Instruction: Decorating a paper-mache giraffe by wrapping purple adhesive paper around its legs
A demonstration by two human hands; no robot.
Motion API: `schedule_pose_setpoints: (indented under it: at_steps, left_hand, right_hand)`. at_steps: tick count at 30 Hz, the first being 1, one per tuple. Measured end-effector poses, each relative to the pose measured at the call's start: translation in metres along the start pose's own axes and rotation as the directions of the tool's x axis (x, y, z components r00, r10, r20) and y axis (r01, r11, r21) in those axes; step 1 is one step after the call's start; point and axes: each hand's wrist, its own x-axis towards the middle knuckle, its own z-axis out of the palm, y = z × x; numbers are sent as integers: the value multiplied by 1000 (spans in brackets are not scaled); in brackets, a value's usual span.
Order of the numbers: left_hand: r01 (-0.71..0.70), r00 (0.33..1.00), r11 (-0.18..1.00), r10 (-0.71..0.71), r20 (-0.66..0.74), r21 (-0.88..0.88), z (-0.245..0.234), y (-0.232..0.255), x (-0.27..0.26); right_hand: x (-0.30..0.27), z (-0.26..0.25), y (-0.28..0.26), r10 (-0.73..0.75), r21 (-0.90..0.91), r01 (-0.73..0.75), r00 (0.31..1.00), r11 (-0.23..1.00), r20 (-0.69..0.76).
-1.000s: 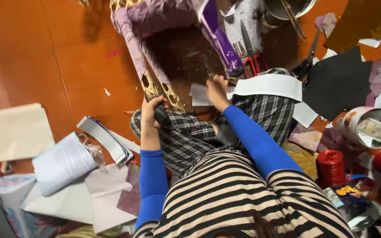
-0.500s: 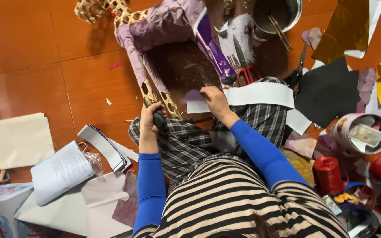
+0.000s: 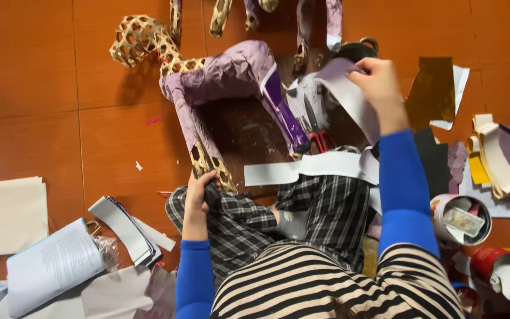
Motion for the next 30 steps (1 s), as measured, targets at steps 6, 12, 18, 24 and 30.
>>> schedule_pose_setpoints:
  at_steps: [6,12,18,24,30]
  left_hand:
    - [17,1000,997,-18,-12,-75,-18,-21,20]
    - [-6,999,995,3,-34,-101,-17,-23,18]
    - [-36,999,988,30,-42,-149,-13,-33,29]
    - [-19,1000,981,17,-13,-193,-5,-30,26]
    - [-7,1000,968,0,-28,-250,-9,-44,46]
  right_hand:
    - [57,85,100,-367,-779,139,922,612,-124]
    - [57,136,99,-70,-449,-3,987,893,-145]
    - [75,161,144,273,-392,-247,962,886,12]
    - [81,170,177,76,-550,-29,995,835,63]
    - [79,134,214,-7,-280,35,995,959,100]
